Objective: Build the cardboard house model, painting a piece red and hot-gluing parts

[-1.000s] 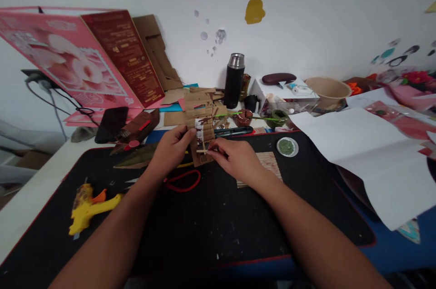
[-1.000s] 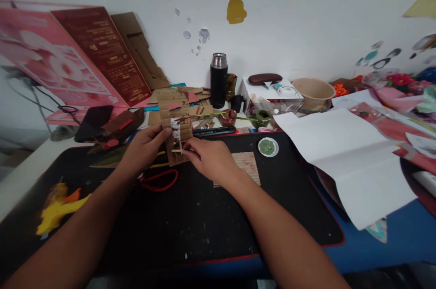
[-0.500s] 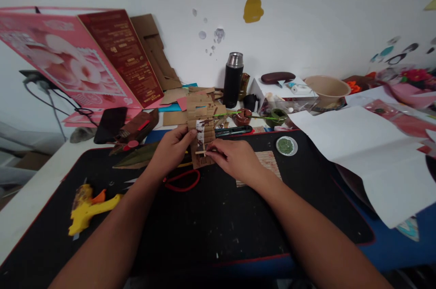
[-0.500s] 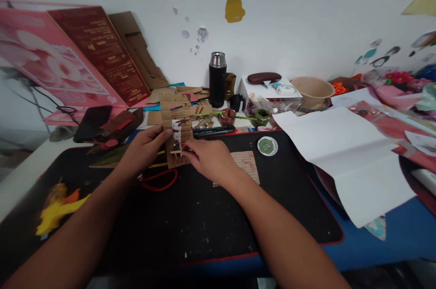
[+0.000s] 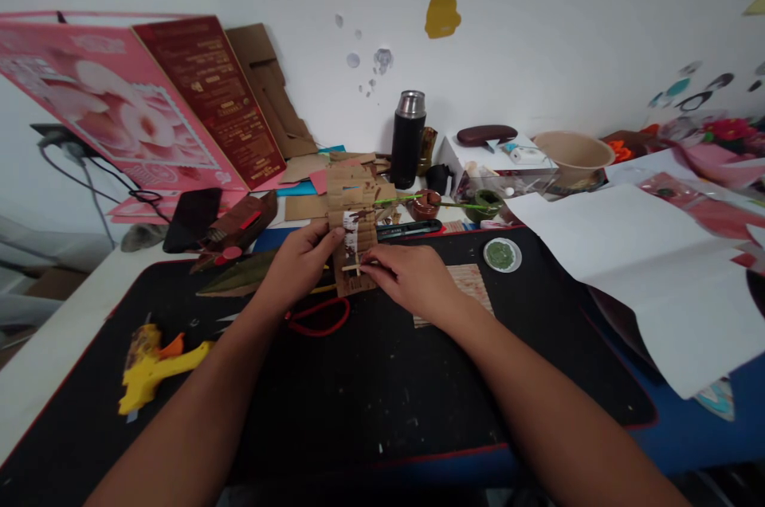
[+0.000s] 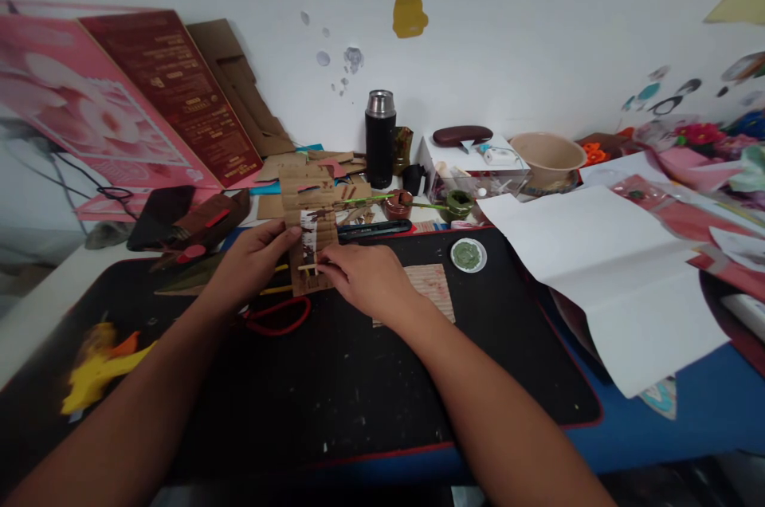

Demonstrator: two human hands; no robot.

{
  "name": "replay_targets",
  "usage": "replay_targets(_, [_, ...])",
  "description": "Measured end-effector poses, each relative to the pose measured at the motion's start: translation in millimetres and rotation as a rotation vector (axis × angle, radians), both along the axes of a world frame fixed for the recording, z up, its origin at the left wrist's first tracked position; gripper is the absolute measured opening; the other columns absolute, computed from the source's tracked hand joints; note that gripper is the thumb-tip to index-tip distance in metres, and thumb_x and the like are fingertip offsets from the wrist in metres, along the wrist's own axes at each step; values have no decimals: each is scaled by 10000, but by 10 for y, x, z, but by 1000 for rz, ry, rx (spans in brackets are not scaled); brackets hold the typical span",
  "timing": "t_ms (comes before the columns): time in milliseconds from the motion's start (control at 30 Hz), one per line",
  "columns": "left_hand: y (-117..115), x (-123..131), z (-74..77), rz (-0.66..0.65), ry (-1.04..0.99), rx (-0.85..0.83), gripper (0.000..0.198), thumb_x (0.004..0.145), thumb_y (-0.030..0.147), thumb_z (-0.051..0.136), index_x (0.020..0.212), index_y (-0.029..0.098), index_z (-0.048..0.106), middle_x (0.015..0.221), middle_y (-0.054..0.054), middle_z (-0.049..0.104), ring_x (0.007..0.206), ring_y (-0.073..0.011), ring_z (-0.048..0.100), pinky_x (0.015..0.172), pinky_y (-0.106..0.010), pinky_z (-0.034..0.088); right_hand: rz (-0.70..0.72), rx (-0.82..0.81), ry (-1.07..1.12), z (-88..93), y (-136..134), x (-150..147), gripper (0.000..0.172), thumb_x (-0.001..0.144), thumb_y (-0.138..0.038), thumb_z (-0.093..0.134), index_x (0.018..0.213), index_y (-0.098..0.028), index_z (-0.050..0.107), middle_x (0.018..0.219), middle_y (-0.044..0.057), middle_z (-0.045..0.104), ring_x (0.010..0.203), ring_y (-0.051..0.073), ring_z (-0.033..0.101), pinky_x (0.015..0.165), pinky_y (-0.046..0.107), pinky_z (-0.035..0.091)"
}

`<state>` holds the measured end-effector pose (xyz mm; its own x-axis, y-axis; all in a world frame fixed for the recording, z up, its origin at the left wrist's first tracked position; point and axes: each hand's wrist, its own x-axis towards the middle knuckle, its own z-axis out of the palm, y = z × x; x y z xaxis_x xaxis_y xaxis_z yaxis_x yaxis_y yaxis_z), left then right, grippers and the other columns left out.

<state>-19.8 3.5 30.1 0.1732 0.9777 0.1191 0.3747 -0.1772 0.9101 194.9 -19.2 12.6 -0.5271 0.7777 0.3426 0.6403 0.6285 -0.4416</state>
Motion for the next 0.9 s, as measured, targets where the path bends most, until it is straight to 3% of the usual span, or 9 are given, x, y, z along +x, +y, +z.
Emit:
replay_targets(733, [-11,-11,3,2,-45,-51,369,908,571,658,935,218,764,914,-39,792,911,-263,696,849,-360,555,8,9,-4,-3,-4,0,159,1084,-319,632,1126,-224,752,1087,36,839,954,222,784,763,301,512])
replay_targets(900, [-9,-17,-3,5,-33,-47,340,919,541,647,938,222,765,897,-37,788,920,-265,697,841,-363,554,17,9,12,-19,-3,3,183,1092,-322,618,1185,-238,750,1177,34,833,1037,227,783,824,317,540])
